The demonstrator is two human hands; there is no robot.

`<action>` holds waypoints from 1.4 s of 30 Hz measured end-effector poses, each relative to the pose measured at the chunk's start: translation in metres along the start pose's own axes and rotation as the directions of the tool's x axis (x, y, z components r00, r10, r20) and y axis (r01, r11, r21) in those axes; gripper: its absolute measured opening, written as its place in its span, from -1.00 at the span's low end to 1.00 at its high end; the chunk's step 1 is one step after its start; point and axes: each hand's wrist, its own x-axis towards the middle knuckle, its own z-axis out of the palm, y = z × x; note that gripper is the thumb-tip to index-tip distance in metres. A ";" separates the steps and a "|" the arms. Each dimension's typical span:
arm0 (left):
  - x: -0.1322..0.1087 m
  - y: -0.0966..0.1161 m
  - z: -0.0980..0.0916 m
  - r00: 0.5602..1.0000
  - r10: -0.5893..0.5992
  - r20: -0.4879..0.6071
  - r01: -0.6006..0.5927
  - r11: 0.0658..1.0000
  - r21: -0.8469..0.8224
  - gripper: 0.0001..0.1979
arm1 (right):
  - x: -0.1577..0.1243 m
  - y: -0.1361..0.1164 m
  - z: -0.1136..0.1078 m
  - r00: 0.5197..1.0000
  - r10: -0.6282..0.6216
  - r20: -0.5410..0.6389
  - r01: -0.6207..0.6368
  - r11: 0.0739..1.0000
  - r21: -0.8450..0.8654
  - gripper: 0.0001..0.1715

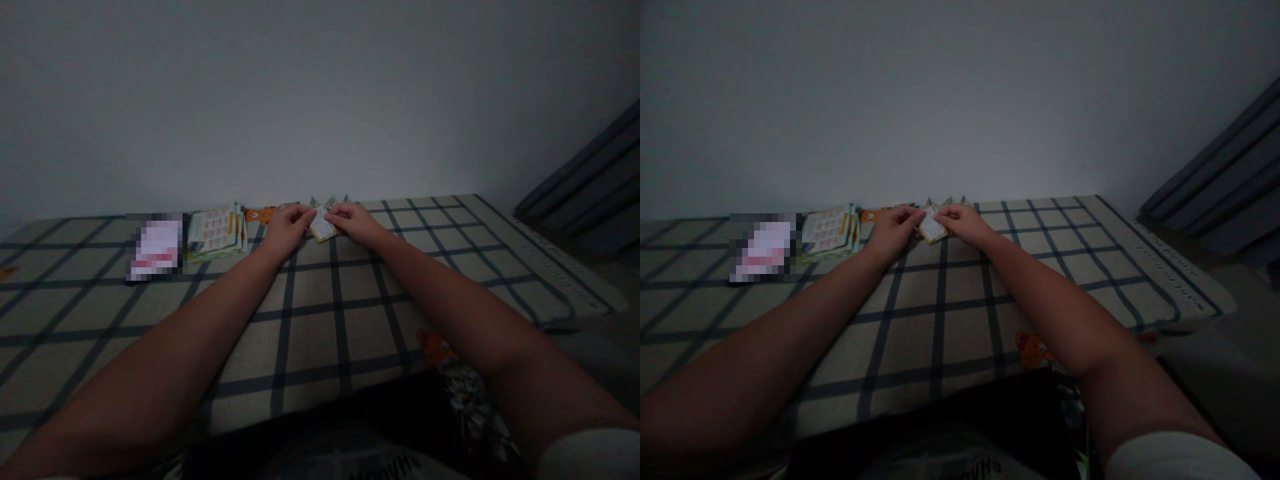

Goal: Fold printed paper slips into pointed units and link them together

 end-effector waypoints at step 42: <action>-0.002 0.001 0.001 0.988 -0.093 0.125 0.100 0.994 -0.048 -0.62 | 0.001 0.005 -0.001 0.999 -0.034 -0.002 0.034 0.999 -0.026 -0.85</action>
